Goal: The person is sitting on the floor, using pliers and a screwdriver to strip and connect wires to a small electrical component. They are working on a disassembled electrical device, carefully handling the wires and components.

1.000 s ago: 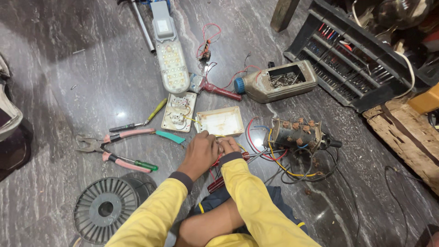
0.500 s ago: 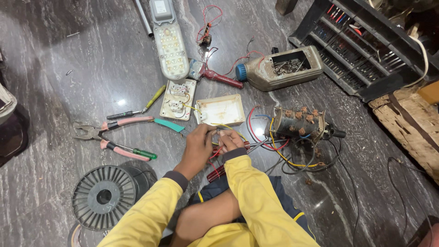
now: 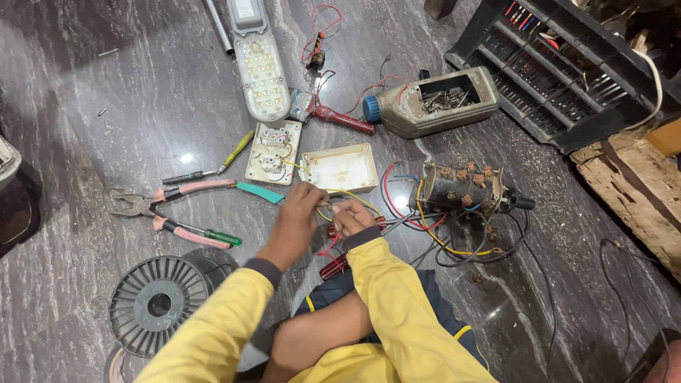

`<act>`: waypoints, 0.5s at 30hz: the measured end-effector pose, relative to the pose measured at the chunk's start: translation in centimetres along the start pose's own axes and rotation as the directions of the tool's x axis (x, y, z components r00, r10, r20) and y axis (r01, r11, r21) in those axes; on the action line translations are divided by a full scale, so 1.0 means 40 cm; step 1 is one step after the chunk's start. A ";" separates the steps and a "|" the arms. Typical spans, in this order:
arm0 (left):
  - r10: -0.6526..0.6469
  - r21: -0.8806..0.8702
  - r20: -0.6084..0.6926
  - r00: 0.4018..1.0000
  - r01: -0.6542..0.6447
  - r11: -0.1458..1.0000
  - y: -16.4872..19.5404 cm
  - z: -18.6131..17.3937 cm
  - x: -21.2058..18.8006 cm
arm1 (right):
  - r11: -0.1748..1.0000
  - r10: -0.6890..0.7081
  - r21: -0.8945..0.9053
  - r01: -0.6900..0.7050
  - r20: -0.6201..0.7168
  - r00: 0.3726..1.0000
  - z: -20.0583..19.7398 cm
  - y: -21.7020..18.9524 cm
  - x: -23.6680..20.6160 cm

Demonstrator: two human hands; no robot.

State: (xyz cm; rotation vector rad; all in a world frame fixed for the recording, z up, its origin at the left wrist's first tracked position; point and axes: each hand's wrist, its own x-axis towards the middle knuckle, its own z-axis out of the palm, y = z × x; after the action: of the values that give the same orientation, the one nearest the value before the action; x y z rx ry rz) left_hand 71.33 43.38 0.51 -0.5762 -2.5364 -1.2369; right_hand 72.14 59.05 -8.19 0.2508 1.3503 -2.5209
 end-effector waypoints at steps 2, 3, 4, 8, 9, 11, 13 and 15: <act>0.071 0.066 0.114 0.991 -0.079 0.995 -0.021 -0.027 0.011 | 0.999 0.025 -0.043 -0.025 -0.015 1.000 0.000 0.005 -0.005; 0.104 0.097 0.172 0.980 -0.122 0.988 -0.028 -0.035 0.017 | 0.999 0.031 -0.045 -0.032 -0.010 0.999 0.000 0.007 -0.006; 0.110 0.098 0.184 0.977 -0.130 0.987 -0.032 -0.038 0.022 | 0.998 0.038 -0.046 -0.038 -0.005 0.999 0.000 0.010 -0.007; 0.066 0.072 0.205 0.976 -0.082 0.994 -0.034 -0.033 0.028 | 0.993 0.041 -0.110 -0.041 -0.002 0.999 -0.004 0.016 -0.004; 0.039 0.055 0.206 0.978 -0.051 0.997 -0.033 -0.027 0.027 | 0.995 0.022 -0.097 -0.022 0.000 1.000 -0.006 0.017 -0.003; -0.057 0.009 0.194 0.979 0.056 0.998 -0.028 -0.015 0.019 | 0.997 -0.012 -0.071 0.012 0.004 1.000 -0.009 0.017 -0.002; -0.113 -0.036 0.172 0.979 0.121 0.992 -0.028 -0.004 0.010 | 0.998 -0.020 -0.067 0.020 -0.001 1.000 -0.012 0.018 -0.002; -0.127 -0.088 0.136 0.982 0.140 0.986 -0.033 0.007 0.005 | 0.997 -0.027 -0.079 0.026 -0.012 1.000 -0.012 0.020 -0.001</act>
State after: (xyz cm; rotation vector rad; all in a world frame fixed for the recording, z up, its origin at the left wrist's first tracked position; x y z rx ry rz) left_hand 70.53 42.91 -0.49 -0.5310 -2.6728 -1.4197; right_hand 72.44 59.05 -9.07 0.2356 1.4641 -2.4848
